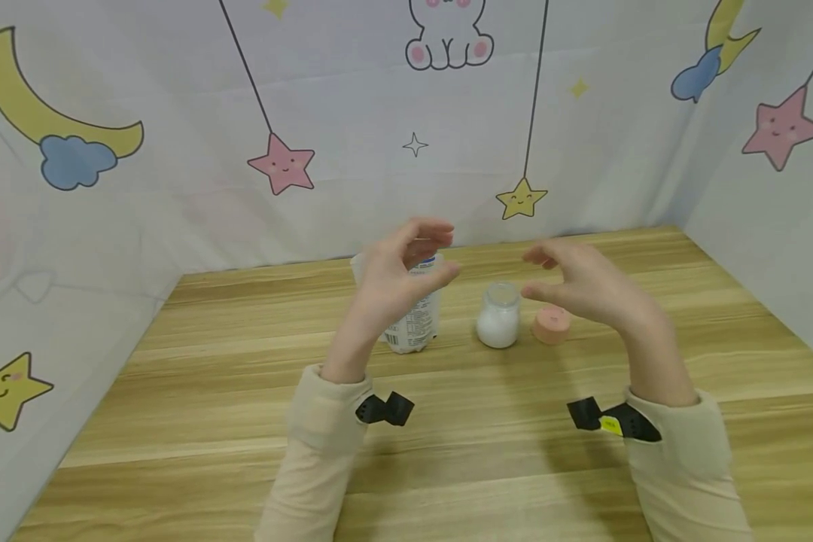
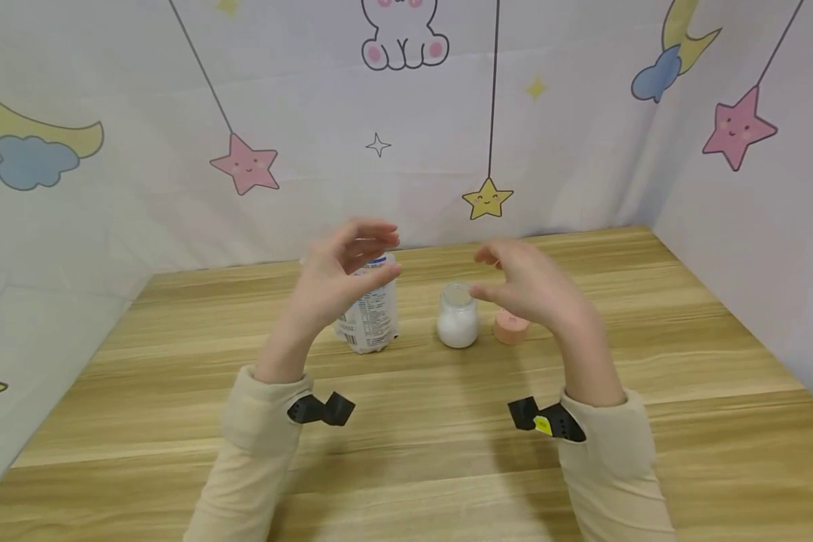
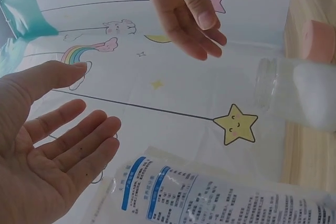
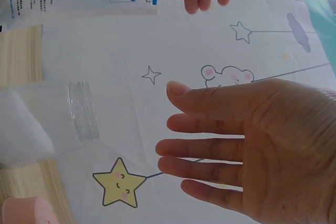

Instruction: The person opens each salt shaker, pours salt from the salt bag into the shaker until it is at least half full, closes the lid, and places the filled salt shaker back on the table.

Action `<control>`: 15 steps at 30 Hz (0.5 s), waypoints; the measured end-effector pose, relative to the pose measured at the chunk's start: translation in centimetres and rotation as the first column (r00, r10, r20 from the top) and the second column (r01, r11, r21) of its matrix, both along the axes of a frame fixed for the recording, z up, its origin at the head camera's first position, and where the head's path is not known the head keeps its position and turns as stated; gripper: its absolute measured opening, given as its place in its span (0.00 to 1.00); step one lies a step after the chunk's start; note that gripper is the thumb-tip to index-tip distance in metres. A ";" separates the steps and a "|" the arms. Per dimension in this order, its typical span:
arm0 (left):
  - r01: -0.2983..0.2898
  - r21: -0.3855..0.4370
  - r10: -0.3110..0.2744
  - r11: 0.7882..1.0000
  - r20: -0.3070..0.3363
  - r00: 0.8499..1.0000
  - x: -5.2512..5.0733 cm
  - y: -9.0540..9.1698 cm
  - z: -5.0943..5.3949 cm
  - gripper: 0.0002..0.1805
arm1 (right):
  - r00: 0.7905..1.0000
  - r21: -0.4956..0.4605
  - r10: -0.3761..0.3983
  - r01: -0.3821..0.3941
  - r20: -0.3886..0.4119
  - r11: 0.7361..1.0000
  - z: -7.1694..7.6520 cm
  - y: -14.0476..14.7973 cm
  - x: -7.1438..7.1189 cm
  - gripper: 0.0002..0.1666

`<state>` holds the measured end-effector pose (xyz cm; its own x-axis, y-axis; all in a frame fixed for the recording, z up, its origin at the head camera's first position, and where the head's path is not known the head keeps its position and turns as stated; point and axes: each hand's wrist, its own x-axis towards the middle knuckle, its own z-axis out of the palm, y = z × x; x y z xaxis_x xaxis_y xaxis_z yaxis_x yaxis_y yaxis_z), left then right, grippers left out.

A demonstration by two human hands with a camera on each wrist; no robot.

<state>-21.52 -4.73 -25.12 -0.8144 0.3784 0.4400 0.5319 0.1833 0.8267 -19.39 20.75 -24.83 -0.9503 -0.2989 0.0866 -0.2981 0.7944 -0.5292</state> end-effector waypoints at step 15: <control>-0.019 -0.133 0.033 0.991 0.106 0.994 -0.9 3.1 -2.8 0.26 | 1.000 0.066 0.024 -0.025 0.019 0.998 -1.3 0.1 -0.5 0.27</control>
